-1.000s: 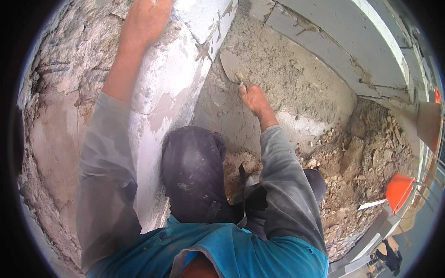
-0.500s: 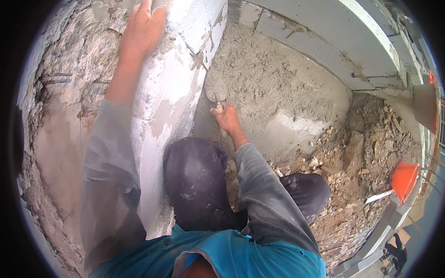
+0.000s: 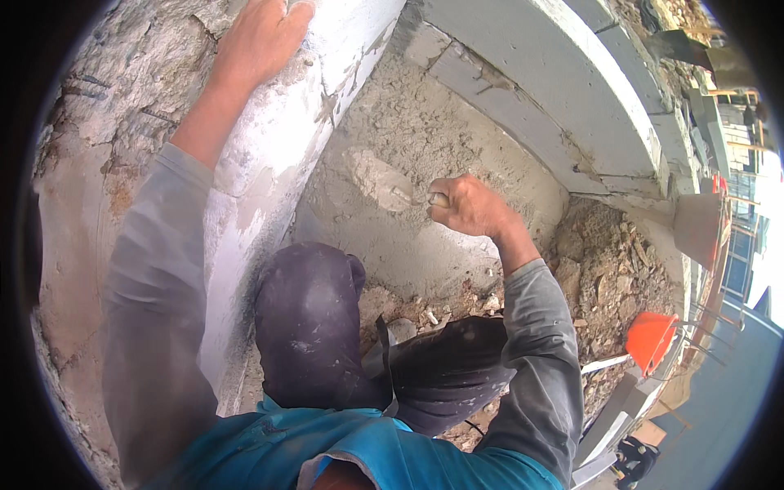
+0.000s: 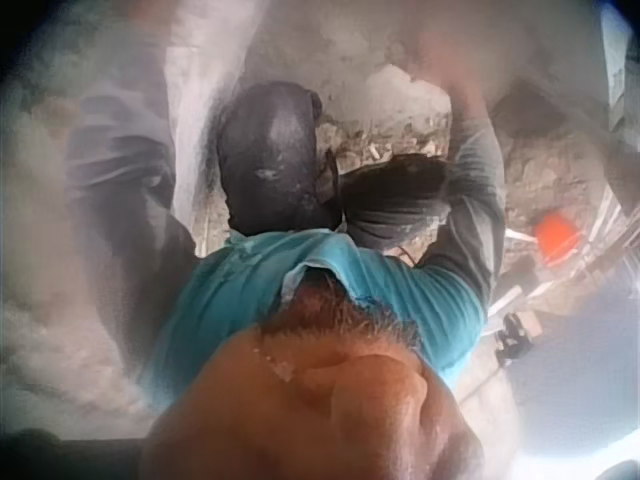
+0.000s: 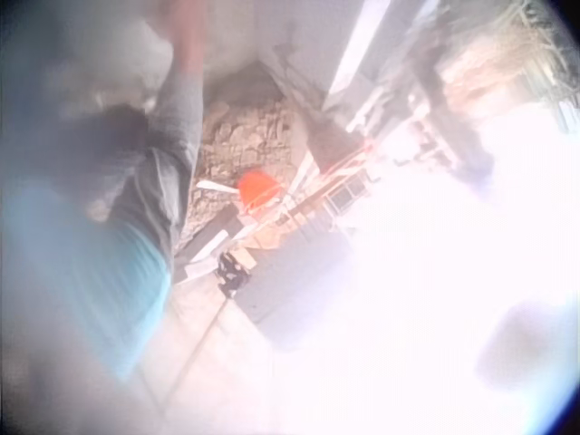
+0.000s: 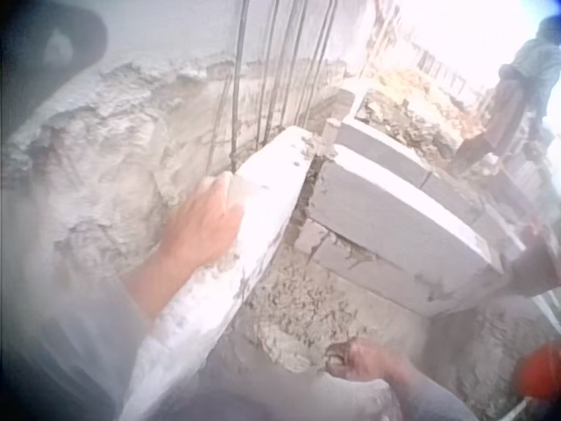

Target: The person scoops wet cement from the ground with a trowel and applies it to the joints between white blocks on a curved wall. They smooth the cement into the gaps and along the edges of the blocks.

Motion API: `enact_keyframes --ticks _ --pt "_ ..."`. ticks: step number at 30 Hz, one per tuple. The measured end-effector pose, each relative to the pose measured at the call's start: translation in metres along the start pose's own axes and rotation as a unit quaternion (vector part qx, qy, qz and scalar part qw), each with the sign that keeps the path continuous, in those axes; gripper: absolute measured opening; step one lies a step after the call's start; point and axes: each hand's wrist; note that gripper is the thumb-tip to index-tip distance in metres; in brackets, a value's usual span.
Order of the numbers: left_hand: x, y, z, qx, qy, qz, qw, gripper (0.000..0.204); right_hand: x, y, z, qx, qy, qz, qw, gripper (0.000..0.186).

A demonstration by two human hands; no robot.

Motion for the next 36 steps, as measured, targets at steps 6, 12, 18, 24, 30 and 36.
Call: enact_keyframes --ticks 6,12,18,24,30,36 --pt "0.003 -0.007 -0.007 -0.005 0.002 -0.01 1.0 0.054 -0.023 0.057 -0.013 0.047 -0.153 -0.321 0.934 0.016" --pt "-0.012 0.024 0.001 -0.067 -0.054 -0.018 0.996 0.054 -0.04 0.121 0.007 0.212 0.08 -0.205 0.952 0.024" --pt "0.002 0.01 -0.004 -0.054 -0.021 -0.042 0.997 0.051 -0.014 0.125 -0.011 0.247 0.219 -0.058 0.942 0.044" --pt "0.0 0.009 0.0 -0.034 -0.008 -0.012 0.999 0.049 -0.042 0.176 -0.023 0.351 0.241 0.233 0.874 0.039" --pt "-0.011 0.018 -0.002 -0.06 -0.054 -0.026 0.996 0.049 -0.022 0.162 -0.001 0.346 0.243 0.285 0.86 0.036" --pt "0.008 0.0 -0.004 -0.025 -0.005 -0.02 0.999 0.055 -0.069 0.134 -0.059 0.312 0.29 0.306 0.851 0.035"
Point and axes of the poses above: each hand's wrist, its own z-axis away from the middle knuckle, its own x-axis out of the palm, y = z × x, and after that the axes turned 12 degrees about z, right-handed
